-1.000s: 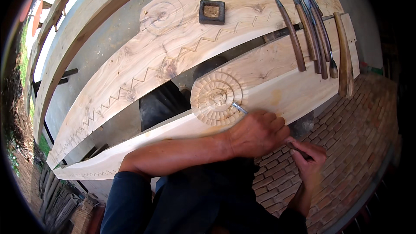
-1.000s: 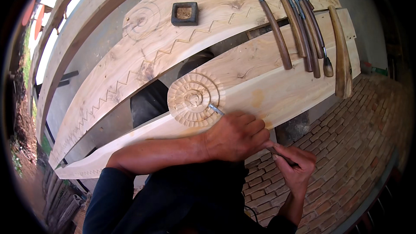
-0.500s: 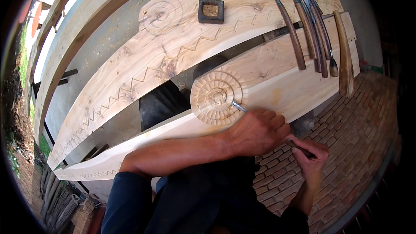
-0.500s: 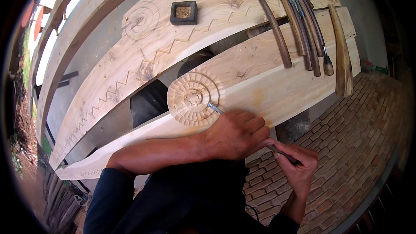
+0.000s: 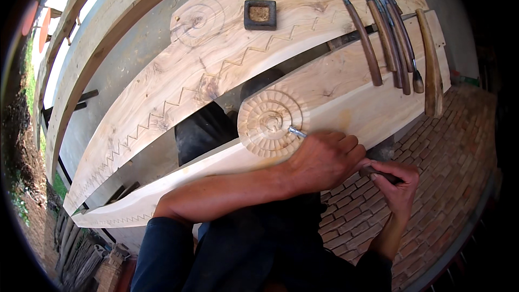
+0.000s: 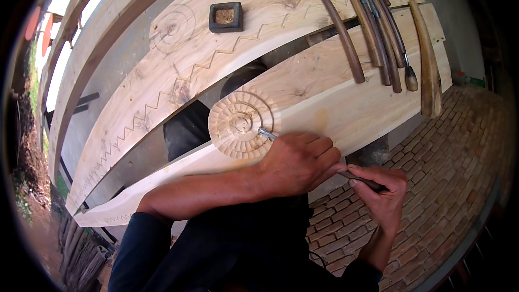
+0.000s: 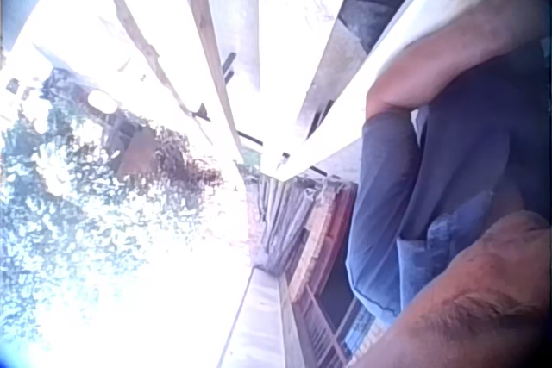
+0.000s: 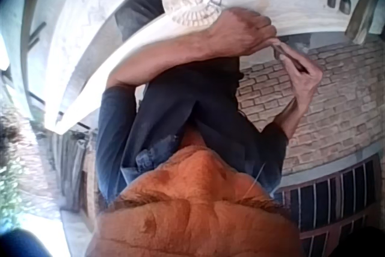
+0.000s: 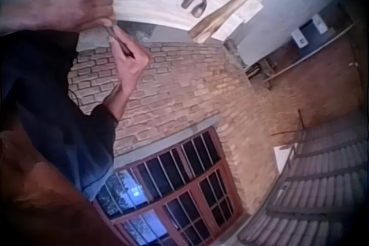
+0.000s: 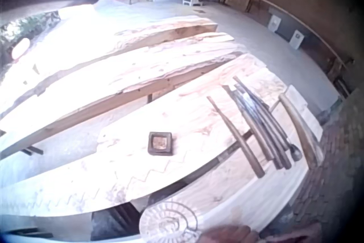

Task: The person carves a spiral design into a large piece of light-colored wood using a chisel. They hold the wood steady with one hand while using the other to carefully chip away wood along the pre-drawn spiral lines.

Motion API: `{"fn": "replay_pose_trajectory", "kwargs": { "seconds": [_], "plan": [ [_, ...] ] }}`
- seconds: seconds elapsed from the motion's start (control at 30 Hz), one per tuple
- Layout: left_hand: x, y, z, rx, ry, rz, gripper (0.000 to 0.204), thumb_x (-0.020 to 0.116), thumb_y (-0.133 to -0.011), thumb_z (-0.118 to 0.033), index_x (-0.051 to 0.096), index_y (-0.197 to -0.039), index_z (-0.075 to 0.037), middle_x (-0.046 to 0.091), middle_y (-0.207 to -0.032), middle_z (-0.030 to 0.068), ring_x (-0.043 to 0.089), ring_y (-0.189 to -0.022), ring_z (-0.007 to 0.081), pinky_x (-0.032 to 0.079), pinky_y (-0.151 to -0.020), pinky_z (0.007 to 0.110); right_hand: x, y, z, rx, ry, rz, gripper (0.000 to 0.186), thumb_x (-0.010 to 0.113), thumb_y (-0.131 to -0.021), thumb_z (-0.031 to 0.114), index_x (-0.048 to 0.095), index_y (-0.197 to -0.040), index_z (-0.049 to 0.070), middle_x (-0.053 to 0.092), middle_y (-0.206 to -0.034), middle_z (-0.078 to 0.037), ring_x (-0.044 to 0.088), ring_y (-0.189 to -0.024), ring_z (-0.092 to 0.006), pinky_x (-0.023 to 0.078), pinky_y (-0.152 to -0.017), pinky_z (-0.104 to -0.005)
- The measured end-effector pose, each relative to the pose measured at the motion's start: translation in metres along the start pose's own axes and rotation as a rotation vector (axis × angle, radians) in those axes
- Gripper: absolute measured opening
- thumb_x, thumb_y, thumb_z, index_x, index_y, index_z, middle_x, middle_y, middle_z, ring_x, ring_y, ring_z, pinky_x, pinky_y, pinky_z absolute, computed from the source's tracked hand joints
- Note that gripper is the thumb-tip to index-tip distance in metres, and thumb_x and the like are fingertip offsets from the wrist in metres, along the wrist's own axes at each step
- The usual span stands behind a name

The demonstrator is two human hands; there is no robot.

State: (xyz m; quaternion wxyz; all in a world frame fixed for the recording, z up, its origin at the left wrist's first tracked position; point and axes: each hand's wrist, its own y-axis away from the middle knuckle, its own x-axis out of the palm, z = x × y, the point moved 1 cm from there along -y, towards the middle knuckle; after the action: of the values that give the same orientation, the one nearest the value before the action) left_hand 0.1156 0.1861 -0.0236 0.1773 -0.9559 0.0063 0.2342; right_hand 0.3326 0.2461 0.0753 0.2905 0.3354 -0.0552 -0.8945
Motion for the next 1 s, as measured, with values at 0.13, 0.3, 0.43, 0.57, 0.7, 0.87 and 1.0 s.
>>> {"fn": "replay_pose_trajectory", "kwargs": {
  "seconds": [0.13,0.3,0.43,0.57,0.7,0.87,1.0],
  "plan": [
    [0.000,0.000,0.000,-0.026,-0.001,-0.003,0.026,0.078,-0.099,-0.029,0.062,-0.088,-0.012,0.056,-0.080,0.0051,0.064,-0.072,0.0260,0.053,-0.063,0.041,0.001,-0.005,-0.001,-0.005,0.012,0.002,0.037,0.084,-0.076,-0.012,0.086,-0.111,0.000,0.083,-0.090,-0.012,0.075,-0.073,-0.0142,0.053,-0.066,-0.0267],
    [0.001,0.000,0.003,-0.074,-0.025,-0.055,0.026,0.078,-0.099,-0.028,0.063,-0.085,-0.011,0.057,-0.078,0.0056,0.064,-0.071,0.0271,0.053,-0.062,0.041,0.012,-0.012,-0.006,0.013,-0.062,-0.018,0.036,0.085,-0.075,-0.011,0.086,-0.110,0.000,0.083,-0.090,-0.013,0.075,-0.073,-0.0141,0.053,-0.066,-0.0266],
    [-0.001,0.001,0.000,-0.048,-0.055,-0.039,0.030,0.078,-0.097,-0.030,0.061,-0.081,-0.012,0.055,-0.078,0.0051,0.063,-0.070,0.0255,0.051,-0.061,0.040,0.013,-0.009,-0.006,-0.057,-0.026,0.005,0.034,0.086,-0.075,-0.011,0.086,-0.108,-0.002,0.083,-0.089,-0.013,0.076,-0.075,-0.0138,0.055,-0.067,-0.0263],
    [-0.008,0.012,-0.010,0.192,-0.169,-0.050,0.034,0.079,-0.095,-0.034,0.057,-0.079,-0.013,0.051,-0.077,0.0036,0.058,-0.070,0.0208,0.046,-0.060,0.035,0.012,0.016,-0.023,0.003,-0.193,0.048,0.033,0.087,-0.076,-0.009,0.085,-0.109,-0.002,0.083,-0.088,-0.013,0.078,-0.076,-0.0146,0.057,-0.069,-0.0265],
    [-0.001,0.014,-0.007,0.214,-0.096,0.049,0.033,0.077,-0.094,-0.033,0.056,-0.079,-0.012,0.048,-0.077,0.0028,0.056,-0.070,0.0201,0.045,-0.060,0.034,0.020,0.037,-0.037,0.055,-0.230,-0.013,0.033,0.086,-0.078,-0.009,0.085,-0.110,-0.003,0.085,-0.094,-0.015,0.081,-0.081,-0.0182,0.061,-0.073,-0.0285],
    [0.000,0.012,-0.003,0.179,-0.079,0.093,0.029,0.076,-0.093,-0.029,0.058,-0.080,-0.011,0.052,-0.079,0.0033,0.059,-0.071,0.0209,0.048,-0.059,0.035,0.021,0.035,-0.024,0.102,-0.173,-0.040,0.032,0.085,-0.078,-0.010,0.084,-0.110,-0.003,0.085,-0.096,-0.016,0.081,-0.083,-0.0199,0.062,-0.075,-0.0297],
    [-0.001,0.009,-0.003,0.146,-0.047,0.075,0.027,0.076,-0.092,-0.027,0.058,-0.081,-0.010,0.053,-0.080,0.0035,0.060,-0.072,0.0214,0.050,-0.059,0.036,0.017,0.030,-0.021,0.055,-0.143,-0.023,0.033,0.084,-0.078,-0.011,0.084,-0.110,-0.004,0.084,-0.095,-0.017,0.080,-0.081,-0.0206,0.061,-0.074,-0.0300]
  ]
}}
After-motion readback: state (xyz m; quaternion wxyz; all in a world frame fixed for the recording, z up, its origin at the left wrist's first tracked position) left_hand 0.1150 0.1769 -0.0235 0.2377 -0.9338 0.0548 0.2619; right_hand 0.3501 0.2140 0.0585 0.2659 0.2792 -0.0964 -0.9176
